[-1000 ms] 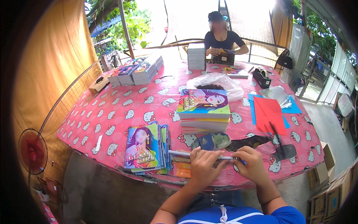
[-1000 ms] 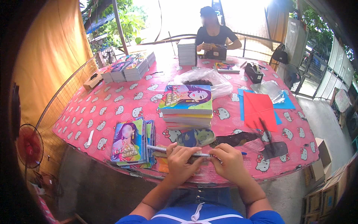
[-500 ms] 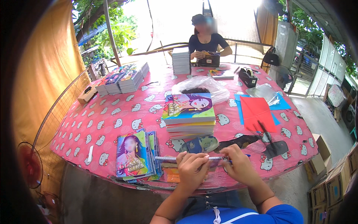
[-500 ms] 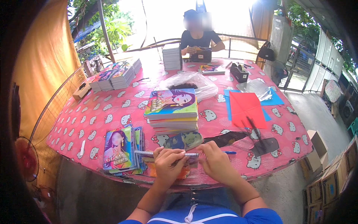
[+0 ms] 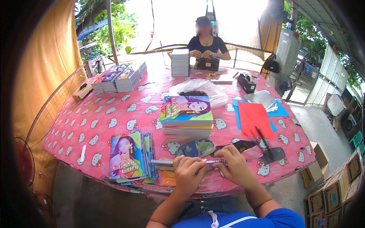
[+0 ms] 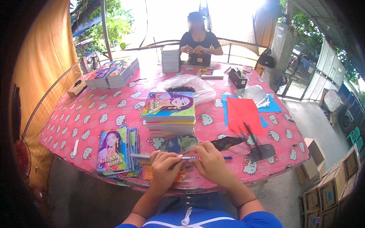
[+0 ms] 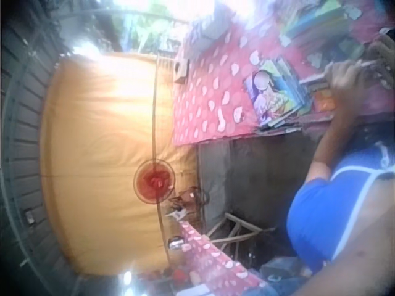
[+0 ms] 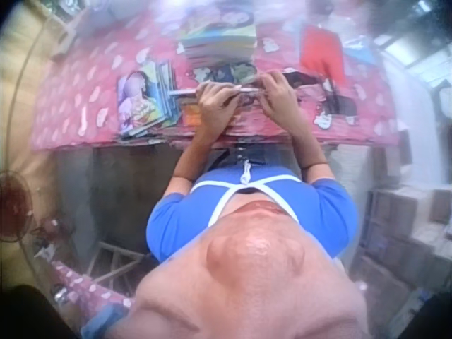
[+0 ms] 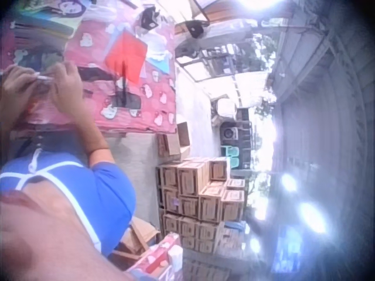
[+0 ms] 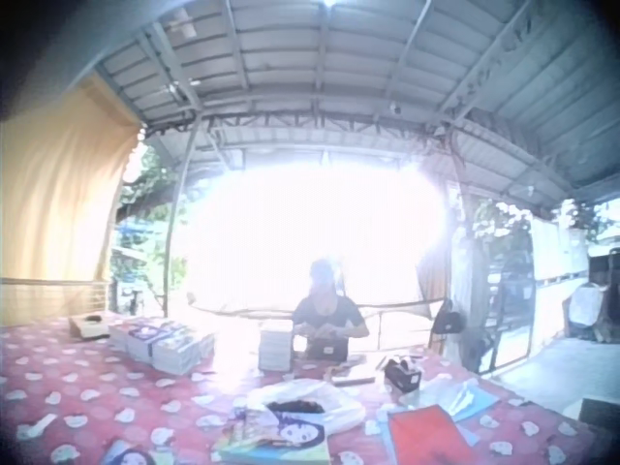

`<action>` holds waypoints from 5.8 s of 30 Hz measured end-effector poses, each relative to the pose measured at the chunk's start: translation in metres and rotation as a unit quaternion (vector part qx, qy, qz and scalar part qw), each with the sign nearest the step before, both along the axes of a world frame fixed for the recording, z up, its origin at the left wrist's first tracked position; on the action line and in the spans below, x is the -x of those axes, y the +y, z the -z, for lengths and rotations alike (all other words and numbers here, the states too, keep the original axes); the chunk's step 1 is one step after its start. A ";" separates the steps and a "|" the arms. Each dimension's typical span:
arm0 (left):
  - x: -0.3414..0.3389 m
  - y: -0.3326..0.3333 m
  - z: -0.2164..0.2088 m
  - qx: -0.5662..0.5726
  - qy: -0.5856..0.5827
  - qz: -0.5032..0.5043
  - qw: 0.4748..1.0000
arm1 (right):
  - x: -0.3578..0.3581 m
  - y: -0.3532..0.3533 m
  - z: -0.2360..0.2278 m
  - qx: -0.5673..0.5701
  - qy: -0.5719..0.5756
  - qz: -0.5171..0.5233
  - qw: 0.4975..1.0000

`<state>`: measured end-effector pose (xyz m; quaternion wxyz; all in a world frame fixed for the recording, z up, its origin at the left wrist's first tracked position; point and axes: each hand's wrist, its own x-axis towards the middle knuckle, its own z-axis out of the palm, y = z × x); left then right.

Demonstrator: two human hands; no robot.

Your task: The person binds spiral notebooks by threading plastic coils through the holes, trimming the ends of the coils with a blue tool, and stacking the completed notebooks on a table.

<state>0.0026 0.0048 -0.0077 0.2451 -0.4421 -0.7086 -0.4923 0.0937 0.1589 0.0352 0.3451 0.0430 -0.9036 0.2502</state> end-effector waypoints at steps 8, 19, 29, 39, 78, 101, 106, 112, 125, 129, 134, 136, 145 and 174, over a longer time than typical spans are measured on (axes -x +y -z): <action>-0.002 -0.001 -0.001 -0.004 -0.004 -0.002 1.000 | -0.001 0.004 0.019 -0.025 -0.046 -0.028 0.998; -0.004 -0.004 -0.001 -0.001 -0.013 -0.003 1.000 | 0.002 -0.004 0.008 -0.026 -0.030 -0.030 0.999; -0.003 -0.006 -0.001 -0.004 -0.022 0.022 1.000 | 0.002 -0.005 0.011 -0.072 -0.018 -0.019 0.997; -0.010 -0.019 -0.013 0.052 -0.015 -0.034 0.998 | 0.006 0.028 -0.001 0.028 -0.203 -0.118 0.972; 0.009 -0.024 -0.006 0.099 -0.023 -0.104 0.989 | -0.011 0.036 -0.019 -0.111 -0.242 -0.032 0.963; 0.005 -0.027 -0.007 0.093 -0.010 -0.099 0.991 | -0.015 0.019 -0.005 0.016 -0.164 -0.025 0.986; 0.007 -0.028 -0.001 0.084 -0.007 -0.099 0.992 | -0.016 0.027 -0.004 0.059 -0.223 -0.106 0.967; 0.006 -0.025 -0.002 0.080 -0.007 -0.103 0.992 | -0.015 0.027 0.011 0.015 -0.109 -0.051 0.993; 0.006 -0.026 -0.002 0.080 -0.007 -0.096 0.992 | -0.021 0.012 0.017 -0.053 -0.087 0.031 0.994; 0.006 -0.028 0.001 0.078 -0.004 -0.098 0.992 | -0.021 0.002 -0.008 0.086 -0.135 0.003 0.987; 0.007 -0.026 0.000 0.079 0.000 -0.097 0.992 | -0.021 0.024 0.016 -0.028 -0.088 -0.048 0.995; 0.008 -0.026 0.000 0.079 -0.001 -0.095 0.992 | -0.022 0.023 0.016 -0.014 -0.086 -0.014 0.996; 0.008 -0.025 0.002 0.074 0.002 -0.099 0.992 | -0.019 0.025 0.004 0.015 -0.072 0.002 0.997; 0.007 -0.021 0.002 0.048 0.017 -0.119 0.992 | 0.013 0.174 0.135 -0.035 -0.165 0.165 0.972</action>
